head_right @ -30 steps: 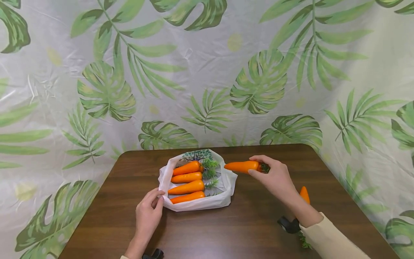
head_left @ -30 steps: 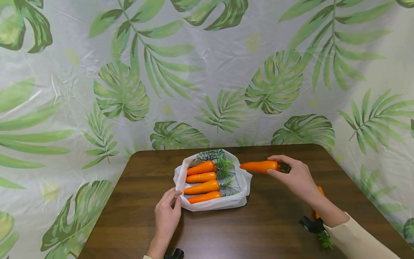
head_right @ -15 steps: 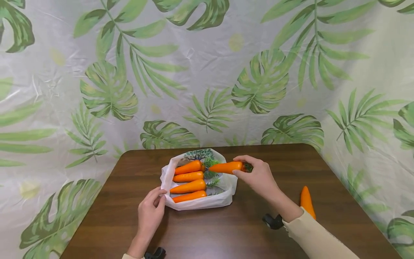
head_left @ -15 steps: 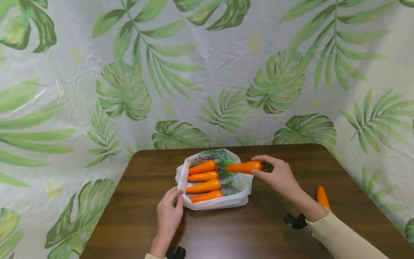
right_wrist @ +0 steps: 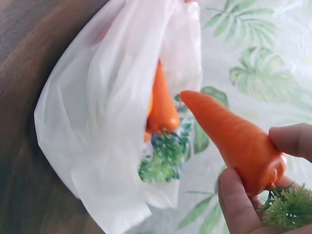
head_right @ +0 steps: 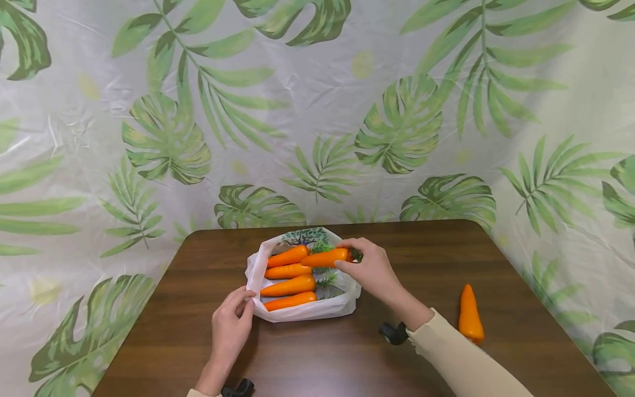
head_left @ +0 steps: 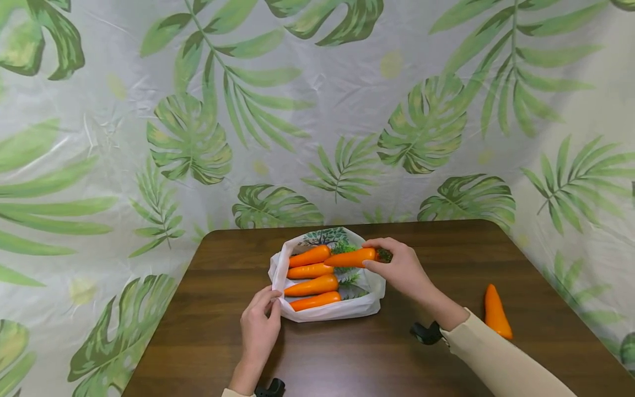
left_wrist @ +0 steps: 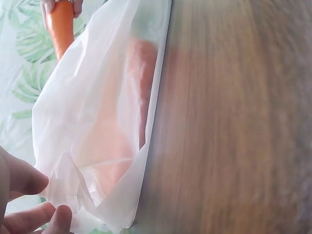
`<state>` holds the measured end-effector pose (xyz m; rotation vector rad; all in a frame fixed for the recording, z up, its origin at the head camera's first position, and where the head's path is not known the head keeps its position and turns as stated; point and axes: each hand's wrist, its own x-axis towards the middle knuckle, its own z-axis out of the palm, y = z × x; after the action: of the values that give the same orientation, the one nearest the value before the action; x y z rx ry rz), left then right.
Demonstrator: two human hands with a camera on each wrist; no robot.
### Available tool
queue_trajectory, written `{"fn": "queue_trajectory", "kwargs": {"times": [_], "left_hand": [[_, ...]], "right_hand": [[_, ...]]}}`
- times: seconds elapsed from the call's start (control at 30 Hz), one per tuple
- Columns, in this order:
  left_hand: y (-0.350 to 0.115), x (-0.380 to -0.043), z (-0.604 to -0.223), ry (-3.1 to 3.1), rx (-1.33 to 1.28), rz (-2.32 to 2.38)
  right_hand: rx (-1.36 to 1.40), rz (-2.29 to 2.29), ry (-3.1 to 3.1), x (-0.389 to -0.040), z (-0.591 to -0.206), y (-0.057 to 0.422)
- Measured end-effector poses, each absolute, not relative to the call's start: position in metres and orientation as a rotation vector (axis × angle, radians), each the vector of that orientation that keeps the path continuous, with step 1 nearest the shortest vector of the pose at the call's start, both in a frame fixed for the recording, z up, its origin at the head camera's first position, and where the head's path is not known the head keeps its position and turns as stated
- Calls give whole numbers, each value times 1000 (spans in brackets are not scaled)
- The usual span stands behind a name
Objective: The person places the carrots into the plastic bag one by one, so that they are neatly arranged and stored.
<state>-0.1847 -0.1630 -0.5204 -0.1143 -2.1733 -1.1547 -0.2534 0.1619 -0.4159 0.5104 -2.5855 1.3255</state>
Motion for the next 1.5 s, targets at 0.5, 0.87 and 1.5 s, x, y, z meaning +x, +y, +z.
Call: {"fn": "queue_trajectory", "kwargs": {"times": [0.5, 0.87, 1.5], "left_hand": [[-162, -185, -521, -2148, -142, -1120], [-161, -186, -522, -2155, -139, -1117], [-161, -184, -523, -2142, -139, -1100]], "right_hand": [[533, 1467, -2657, -273, -439, 116], [594, 1471, -2688, -285, -445, 95], [591, 1490, -2736, -299, -458, 68]]}}
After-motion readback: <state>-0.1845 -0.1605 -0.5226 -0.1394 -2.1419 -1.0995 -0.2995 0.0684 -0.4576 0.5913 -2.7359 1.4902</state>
